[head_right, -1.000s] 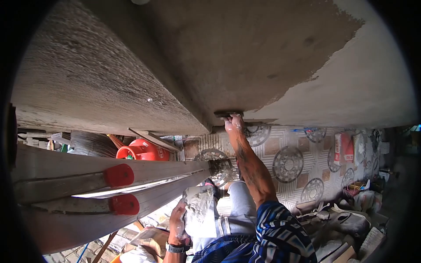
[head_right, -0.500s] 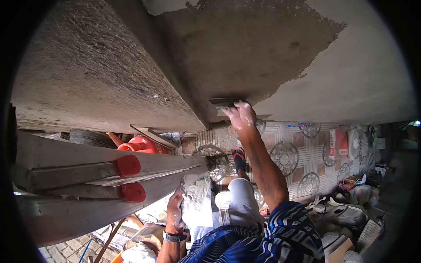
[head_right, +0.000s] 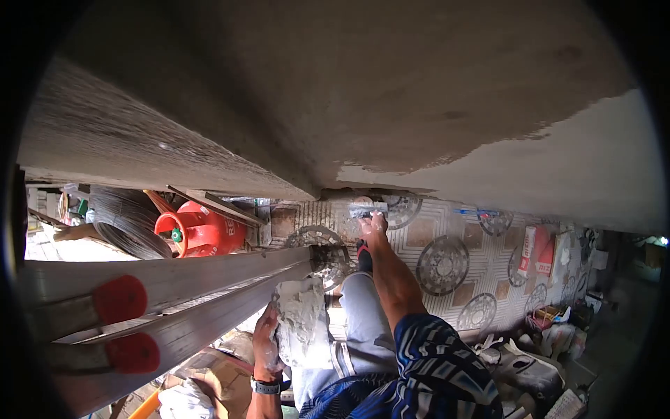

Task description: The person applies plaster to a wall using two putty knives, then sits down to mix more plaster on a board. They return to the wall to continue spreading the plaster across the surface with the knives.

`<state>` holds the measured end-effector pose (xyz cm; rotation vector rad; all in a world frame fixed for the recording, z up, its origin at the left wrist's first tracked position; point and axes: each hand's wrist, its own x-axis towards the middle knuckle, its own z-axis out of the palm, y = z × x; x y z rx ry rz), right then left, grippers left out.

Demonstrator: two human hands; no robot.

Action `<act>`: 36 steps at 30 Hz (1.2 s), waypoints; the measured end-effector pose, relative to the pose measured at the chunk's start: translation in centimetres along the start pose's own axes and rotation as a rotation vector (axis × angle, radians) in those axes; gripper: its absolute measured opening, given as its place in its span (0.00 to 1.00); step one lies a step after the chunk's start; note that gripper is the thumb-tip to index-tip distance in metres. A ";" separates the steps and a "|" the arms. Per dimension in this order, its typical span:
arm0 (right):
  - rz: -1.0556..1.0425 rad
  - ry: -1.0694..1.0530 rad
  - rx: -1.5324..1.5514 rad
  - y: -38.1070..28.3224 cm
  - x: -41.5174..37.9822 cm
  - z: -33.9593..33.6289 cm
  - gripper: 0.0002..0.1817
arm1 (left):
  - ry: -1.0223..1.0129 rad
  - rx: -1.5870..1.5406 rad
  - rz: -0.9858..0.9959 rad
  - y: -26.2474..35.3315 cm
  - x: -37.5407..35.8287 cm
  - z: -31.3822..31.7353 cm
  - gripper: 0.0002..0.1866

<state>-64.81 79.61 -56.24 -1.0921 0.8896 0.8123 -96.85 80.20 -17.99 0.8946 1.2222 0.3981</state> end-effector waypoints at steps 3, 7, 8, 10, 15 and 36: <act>-0.091 -0.055 0.155 0.9 5.7 1.6 0.18 | 0.061 0.005 -0.042 -0.8 0.2 0.8 0.25; -0.079 -0.042 0.310 -1.7 6.1 5.8 0.10 | 0.150 0.051 -0.110 -1.6 0.6 1.5 0.25; -0.074 -0.076 0.345 -2.2 6.0 6.4 0.09 | 0.157 0.087 -0.117 -1.6 0.6 1.6 0.25; -0.064 -0.090 0.364 -2.5 4.8 6.9 0.11 | 0.156 0.059 -0.143 -1.5 0.2 1.5 0.26; -0.088 -0.190 0.359 -3.3 -1.8 7.4 0.16 | 0.114 0.018 -0.143 1.7 -2.5 1.5 0.26; -0.233 -0.420 0.364 -11.5 -28.5 12.4 0.11 | -0.145 -0.109 -0.065 12.3 -10.8 -5.3 0.24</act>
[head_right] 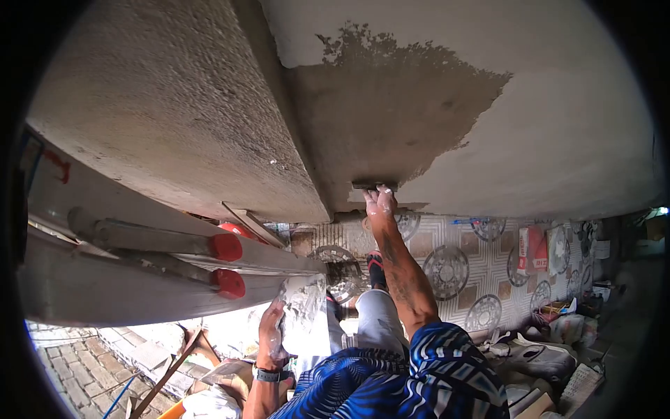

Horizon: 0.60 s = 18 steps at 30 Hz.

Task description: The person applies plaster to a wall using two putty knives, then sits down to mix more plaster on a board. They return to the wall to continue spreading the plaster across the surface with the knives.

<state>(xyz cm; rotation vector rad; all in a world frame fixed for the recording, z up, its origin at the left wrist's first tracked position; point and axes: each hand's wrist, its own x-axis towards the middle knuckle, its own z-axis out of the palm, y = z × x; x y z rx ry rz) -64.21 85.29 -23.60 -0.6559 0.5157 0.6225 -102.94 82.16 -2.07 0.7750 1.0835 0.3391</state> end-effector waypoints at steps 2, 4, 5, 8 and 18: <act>-0.004 0.009 -0.007 -0.8 -0.9 1.8 0.13 | -0.034 -0.041 -0.013 0.1 0.9 0.1 0.24; -0.004 0.000 -0.016 -1.8 -1.6 3.6 0.15 | -0.096 -0.136 0.008 0.2 1.3 0.5 0.24; -0.005 0.032 -0.053 -2.4 -2.2 4.6 0.17 | -0.095 -0.102 0.041 -0.1 1.4 0.2 0.24; -0.049 0.071 -0.144 -4.9 -5.9 9.3 0.16 | -0.131 0.013 0.166 -1.4 2.6 -1.0 0.24; -0.085 -0.525 -0.326 -15.1 -19.3 10.5 0.13 | -0.144 0.186 0.554 7.1 7.5 4.3 0.20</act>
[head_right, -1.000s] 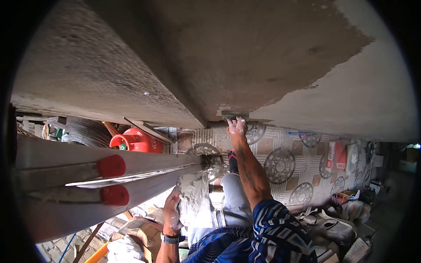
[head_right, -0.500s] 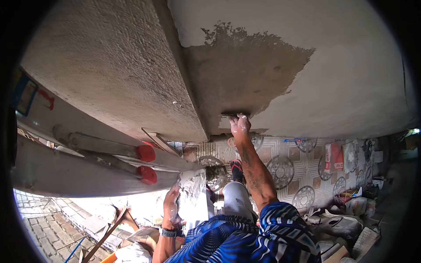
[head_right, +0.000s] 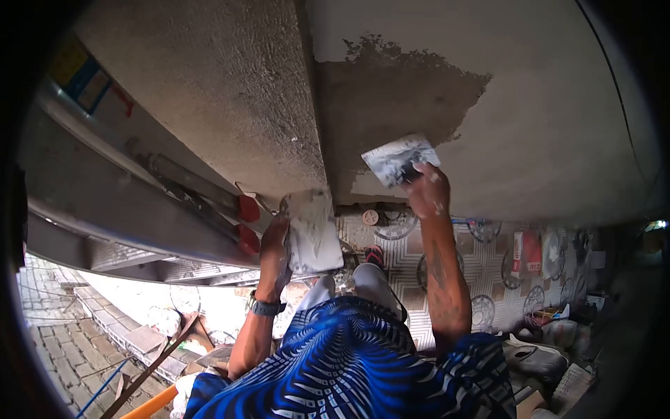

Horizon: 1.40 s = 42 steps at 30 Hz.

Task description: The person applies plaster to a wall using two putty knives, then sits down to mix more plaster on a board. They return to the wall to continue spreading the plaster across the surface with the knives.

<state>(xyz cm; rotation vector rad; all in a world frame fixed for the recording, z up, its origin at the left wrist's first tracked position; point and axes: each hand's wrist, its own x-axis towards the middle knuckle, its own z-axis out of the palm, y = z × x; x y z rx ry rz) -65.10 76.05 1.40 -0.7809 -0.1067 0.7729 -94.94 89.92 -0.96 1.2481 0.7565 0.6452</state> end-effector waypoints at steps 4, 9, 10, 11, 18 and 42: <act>0.013 0.118 -0.215 -1.5 -8.3 0.9 0.14 | 0.011 0.197 0.115 3.3 0.4 1.6 0.17; 0.101 0.079 -0.203 0.2 -16.3 2.2 0.19 | 0.076 0.329 0.228 7.2 -1.5 5.1 0.18; 0.076 0.015 -0.157 1.2 -16.5 1.4 0.15 | 0.042 0.341 0.272 7.5 -1.6 5.7 0.18; 0.054 -0.051 -0.109 2.2 -16.8 0.6 0.12 | 0.016 0.347 0.317 7.8 -1.7 6.3 0.18; -0.059 -0.259 -0.009 2.9 -15.2 1.6 0.13 | -0.090 0.552 0.720 5.9 -2.2 7.0 0.18; 0.295 -0.215 0.185 4.7 -15.3 -1.0 0.15 | -0.629 0.950 0.630 5.2 -4.8 2.8 0.41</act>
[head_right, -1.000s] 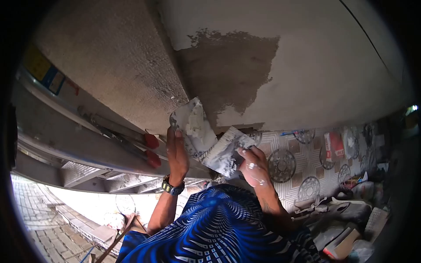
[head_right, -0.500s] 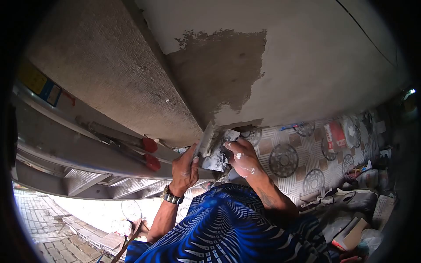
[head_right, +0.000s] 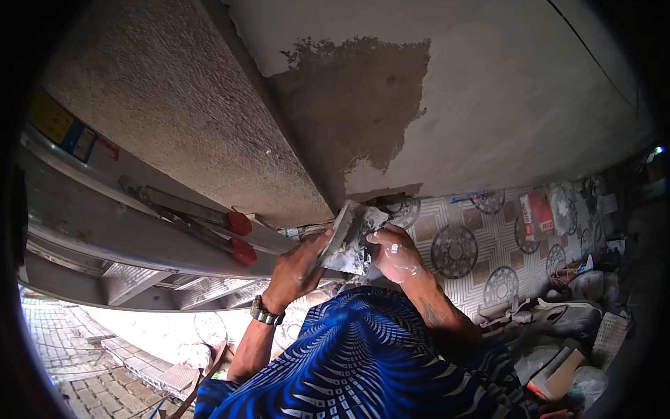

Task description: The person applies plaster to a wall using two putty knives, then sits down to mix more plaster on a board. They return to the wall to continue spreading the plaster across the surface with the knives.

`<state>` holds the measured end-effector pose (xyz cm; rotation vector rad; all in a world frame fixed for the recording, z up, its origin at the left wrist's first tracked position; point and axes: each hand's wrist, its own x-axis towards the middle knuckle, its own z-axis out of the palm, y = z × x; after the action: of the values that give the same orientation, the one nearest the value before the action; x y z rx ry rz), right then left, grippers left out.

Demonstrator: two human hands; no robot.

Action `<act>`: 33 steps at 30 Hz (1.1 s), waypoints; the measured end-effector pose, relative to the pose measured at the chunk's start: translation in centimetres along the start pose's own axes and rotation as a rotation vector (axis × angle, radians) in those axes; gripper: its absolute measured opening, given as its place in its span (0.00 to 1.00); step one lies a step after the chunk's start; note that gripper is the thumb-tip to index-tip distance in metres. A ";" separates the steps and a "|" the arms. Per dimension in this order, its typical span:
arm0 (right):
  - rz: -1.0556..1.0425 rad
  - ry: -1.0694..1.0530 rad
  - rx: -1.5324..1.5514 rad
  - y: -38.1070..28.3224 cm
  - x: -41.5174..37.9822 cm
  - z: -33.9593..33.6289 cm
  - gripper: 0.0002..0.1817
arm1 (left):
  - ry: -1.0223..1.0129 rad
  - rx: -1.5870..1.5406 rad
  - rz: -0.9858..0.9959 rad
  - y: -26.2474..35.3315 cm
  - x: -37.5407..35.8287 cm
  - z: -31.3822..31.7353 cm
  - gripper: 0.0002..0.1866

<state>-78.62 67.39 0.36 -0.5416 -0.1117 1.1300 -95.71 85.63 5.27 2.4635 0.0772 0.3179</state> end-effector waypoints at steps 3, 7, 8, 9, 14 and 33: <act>-0.037 -0.030 0.063 0.3 -0.4 0.0 0.16 | 0.061 0.065 0.016 -0.1 0.2 1.3 0.46; 0.040 0.182 0.006 -0.6 -0.1 1.2 0.17 | 0.099 0.063 0.032 -0.6 0.2 2.1 0.47; 0.058 0.213 -0.009 -0.8 -0.2 1.5 0.17 | 0.102 0.057 0.032 -0.8 0.1 2.2 0.47; 0.051 0.218 -0.010 -0.8 -0.3 1.2 0.17 | 0.105 0.051 0.031 -1.0 0.1 2.3 0.47; 0.032 0.238 -0.096 -0.5 -0.7 -1.1 0.16 | 0.125 0.048 0.062 -1.0 0.1 2.4 0.46; 0.016 0.218 0.062 -3.8 0.4 0.7 0.23 | 0.133 0.104 -0.117 -2.7 -0.9 7.4 0.38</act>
<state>-75.52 66.81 2.67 -0.6078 0.1164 1.0795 -94.69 83.26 -2.22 2.5249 0.3005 0.4365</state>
